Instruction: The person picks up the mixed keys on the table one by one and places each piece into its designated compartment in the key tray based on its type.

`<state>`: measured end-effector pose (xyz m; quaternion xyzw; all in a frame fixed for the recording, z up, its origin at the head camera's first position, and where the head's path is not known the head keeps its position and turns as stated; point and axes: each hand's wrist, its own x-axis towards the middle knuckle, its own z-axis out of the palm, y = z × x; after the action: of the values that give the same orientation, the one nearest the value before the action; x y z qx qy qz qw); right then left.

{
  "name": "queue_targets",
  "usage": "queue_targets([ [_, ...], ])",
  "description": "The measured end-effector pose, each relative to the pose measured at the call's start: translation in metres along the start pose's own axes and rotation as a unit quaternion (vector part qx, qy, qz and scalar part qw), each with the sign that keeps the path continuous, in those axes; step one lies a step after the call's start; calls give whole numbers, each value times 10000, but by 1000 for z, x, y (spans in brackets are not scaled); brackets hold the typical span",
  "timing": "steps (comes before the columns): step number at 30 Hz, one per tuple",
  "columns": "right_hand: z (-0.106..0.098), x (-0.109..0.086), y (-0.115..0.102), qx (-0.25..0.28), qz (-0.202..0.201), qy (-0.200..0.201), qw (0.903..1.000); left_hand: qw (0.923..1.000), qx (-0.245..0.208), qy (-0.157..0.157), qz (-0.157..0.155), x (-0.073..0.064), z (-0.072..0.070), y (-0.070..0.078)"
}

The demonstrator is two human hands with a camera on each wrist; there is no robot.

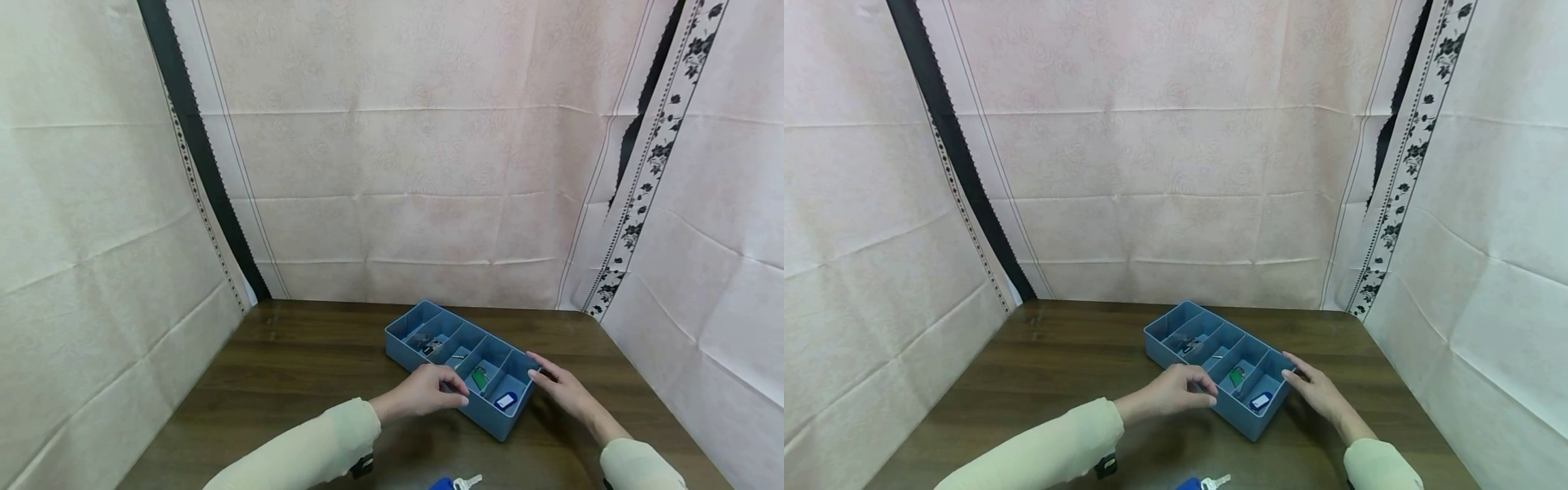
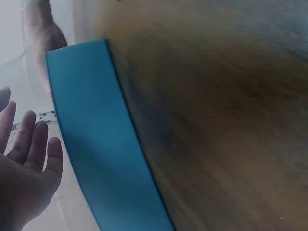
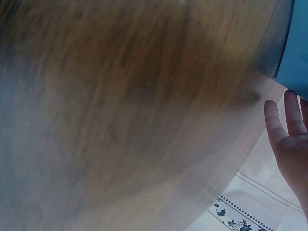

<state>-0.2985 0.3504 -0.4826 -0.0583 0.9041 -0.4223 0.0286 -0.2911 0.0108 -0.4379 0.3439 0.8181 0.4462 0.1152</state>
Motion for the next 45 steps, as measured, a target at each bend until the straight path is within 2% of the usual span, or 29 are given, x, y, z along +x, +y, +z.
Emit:
queue_targets([
  [4, 0, 0, 0, -13, 6, 2, 10000, 9993, 104, -348, 107, -5, 3, -6],
  [11, 1, 0, 0, 1, 17, 2, 10000, 9936, 8, -1060, 380, -17, 9, -20],
  [16, 1, 1, 0, -32, 36, 23, 10000, 9887, 116, -1365, 603, -26, 14, -29],
  [20, 0, 1, 2, -54, 27, 6, 10000, 9834, 467, -1456, 982, -33, 21, -33],
  [24, 0, 1, 3, -62, -6, 7, 10000, 9787, 720, -1632, 1014, -38, 25, -35],
  [27, 1, 1, 3, -73, -19, 23, 10000, 9736, 1087, -1693, 1075, -42, 27, -37],
  [33, 1, 1, 3, -59, -47, 31, 10000, 9543, 1914, -1545, 1697, -44, 32, -42],
  [37, 0, 0, 2, 10, -52, 21, 10000, 9403, 2259, -1600, 1982, -42, 35, -44],
  [39, 0, 0, 1, 13, -54, 19, 10000, 9353, 2361, -1672, 2036, -41, 35, -44],
  [45, 0, 0, 1, -40, -66, 37, 10000, 9306, 2503, -1749, 2019, -39, 37, -44],
])
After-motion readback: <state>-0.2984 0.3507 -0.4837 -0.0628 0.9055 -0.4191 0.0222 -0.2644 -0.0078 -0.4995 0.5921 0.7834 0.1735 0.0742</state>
